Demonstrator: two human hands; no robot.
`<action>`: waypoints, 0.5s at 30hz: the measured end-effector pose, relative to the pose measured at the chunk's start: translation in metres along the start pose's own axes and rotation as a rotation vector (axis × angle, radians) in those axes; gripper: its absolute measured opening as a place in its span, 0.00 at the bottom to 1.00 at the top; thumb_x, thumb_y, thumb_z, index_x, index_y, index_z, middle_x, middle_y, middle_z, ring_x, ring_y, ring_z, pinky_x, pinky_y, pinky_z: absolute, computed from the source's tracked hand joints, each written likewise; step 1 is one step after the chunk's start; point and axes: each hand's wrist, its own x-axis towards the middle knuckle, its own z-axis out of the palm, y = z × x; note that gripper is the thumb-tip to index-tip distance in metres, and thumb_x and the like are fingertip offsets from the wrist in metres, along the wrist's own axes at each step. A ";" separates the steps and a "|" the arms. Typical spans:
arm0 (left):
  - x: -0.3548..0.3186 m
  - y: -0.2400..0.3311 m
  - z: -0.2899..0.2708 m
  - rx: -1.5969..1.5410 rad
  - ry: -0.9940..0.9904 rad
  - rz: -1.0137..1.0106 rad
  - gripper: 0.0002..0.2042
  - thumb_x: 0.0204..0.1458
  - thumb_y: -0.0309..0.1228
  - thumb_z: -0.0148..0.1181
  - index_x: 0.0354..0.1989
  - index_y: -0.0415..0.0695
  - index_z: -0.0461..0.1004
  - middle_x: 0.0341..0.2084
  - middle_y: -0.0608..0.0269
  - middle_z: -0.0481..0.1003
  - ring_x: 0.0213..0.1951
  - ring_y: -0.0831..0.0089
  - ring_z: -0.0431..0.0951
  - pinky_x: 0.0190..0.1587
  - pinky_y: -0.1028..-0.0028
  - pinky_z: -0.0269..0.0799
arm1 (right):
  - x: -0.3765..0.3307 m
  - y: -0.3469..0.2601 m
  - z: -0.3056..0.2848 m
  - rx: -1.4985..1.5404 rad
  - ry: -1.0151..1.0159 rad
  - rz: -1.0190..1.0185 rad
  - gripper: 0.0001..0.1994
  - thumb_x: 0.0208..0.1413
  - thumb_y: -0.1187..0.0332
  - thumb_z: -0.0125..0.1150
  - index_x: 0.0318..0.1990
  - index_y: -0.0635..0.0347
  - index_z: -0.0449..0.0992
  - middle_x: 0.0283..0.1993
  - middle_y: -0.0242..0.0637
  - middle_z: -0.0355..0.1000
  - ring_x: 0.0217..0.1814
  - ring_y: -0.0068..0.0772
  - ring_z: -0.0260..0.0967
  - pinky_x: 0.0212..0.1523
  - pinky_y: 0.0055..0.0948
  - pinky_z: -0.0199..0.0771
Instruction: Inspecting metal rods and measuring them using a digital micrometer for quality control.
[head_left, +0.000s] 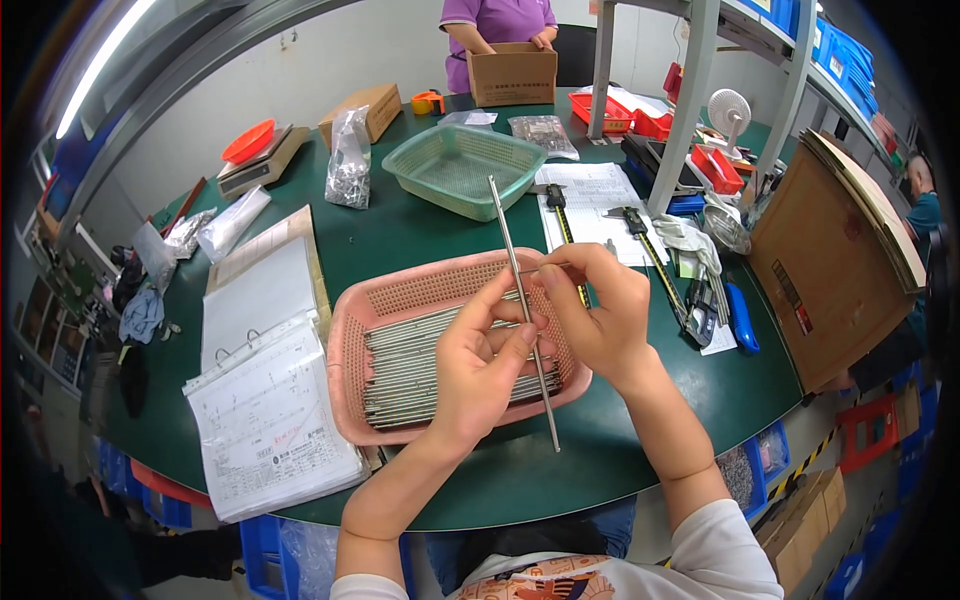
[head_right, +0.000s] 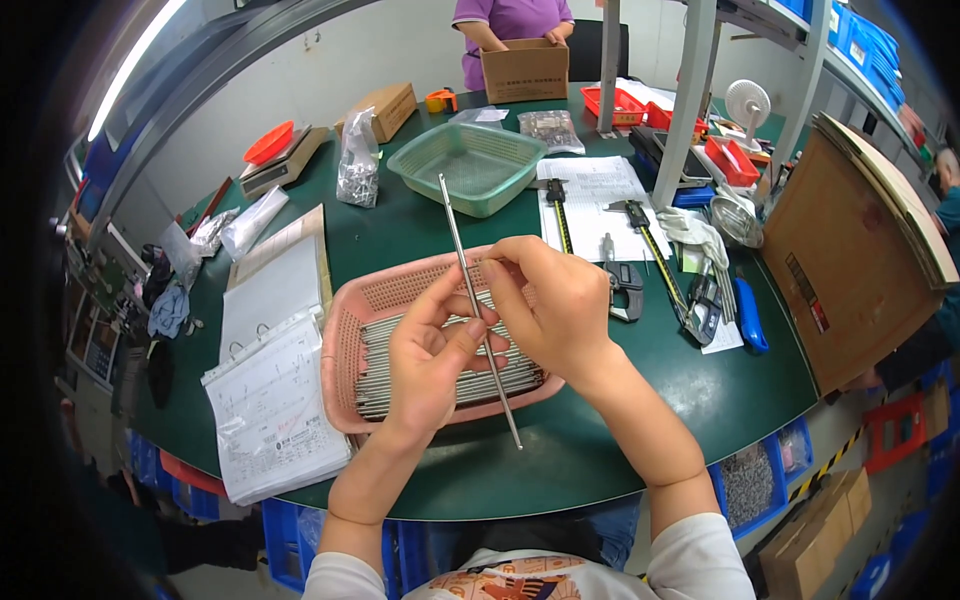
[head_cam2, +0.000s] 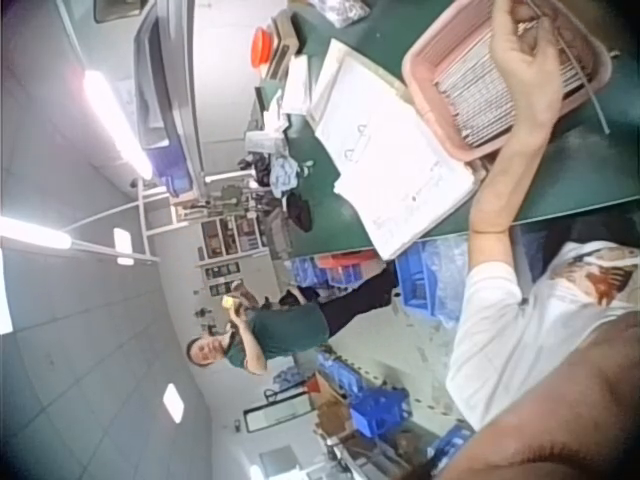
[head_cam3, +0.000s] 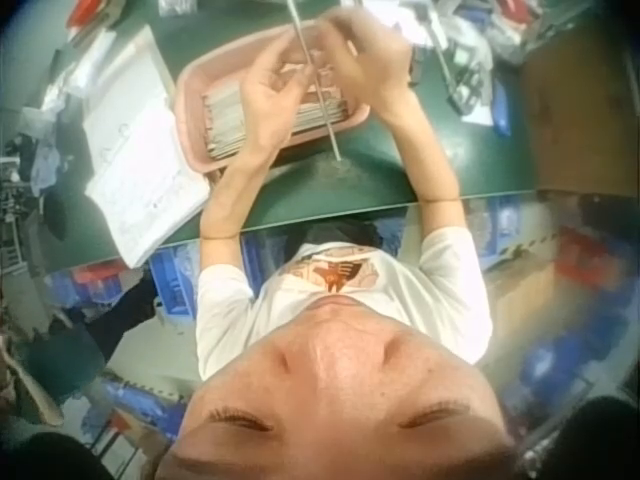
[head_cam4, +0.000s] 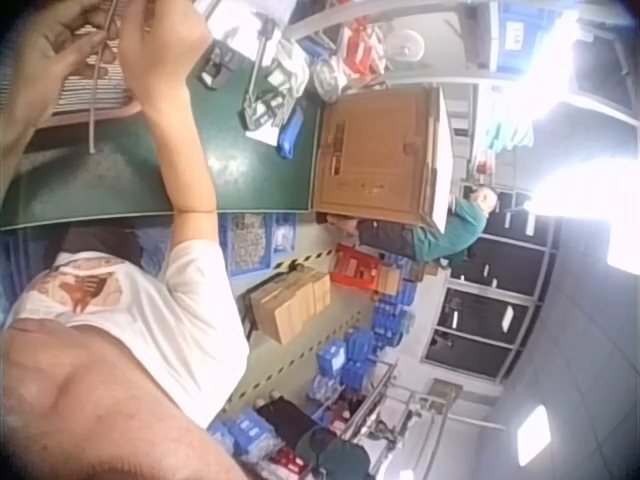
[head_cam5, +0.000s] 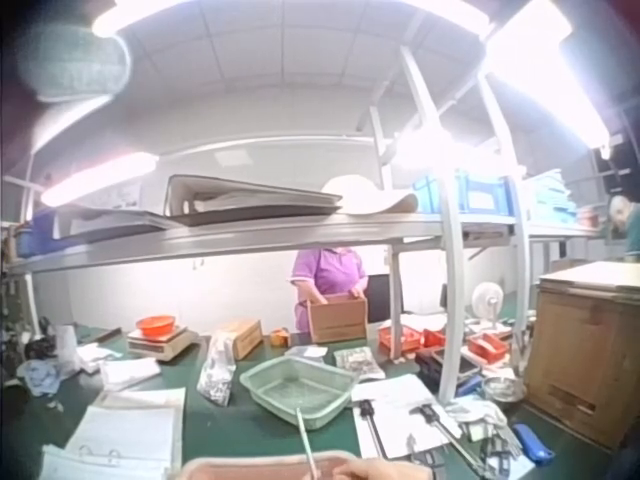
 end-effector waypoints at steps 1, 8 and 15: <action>0.000 0.000 0.000 -0.006 0.005 -0.008 0.23 0.50 0.18 0.47 0.57 0.40 0.52 0.33 0.61 0.67 0.32 0.75 0.74 0.34 0.77 0.75 | 0.000 0.001 0.001 0.022 0.007 -0.003 0.04 0.42 0.76 0.57 0.28 0.62 0.70 0.18 0.36 0.68 0.16 0.31 0.67 0.17 0.23 0.64; 0.001 0.003 0.003 -0.013 -0.016 0.043 0.25 0.49 0.17 0.47 0.57 0.39 0.50 0.33 0.60 0.67 0.32 0.74 0.74 0.33 0.77 0.75 | 0.000 -0.005 -0.003 0.022 -0.092 0.075 0.04 0.43 0.77 0.56 0.29 0.62 0.70 0.19 0.36 0.69 0.18 0.30 0.69 0.18 0.23 0.66; 0.018 0.005 -0.023 0.038 0.186 0.048 0.24 0.49 0.20 0.47 0.56 0.39 0.51 0.32 0.59 0.68 0.30 0.74 0.73 0.28 0.77 0.75 | 0.003 -0.006 -0.009 0.104 0.025 0.099 0.03 0.47 0.78 0.53 0.30 0.65 0.67 0.21 0.38 0.71 0.21 0.29 0.71 0.21 0.22 0.68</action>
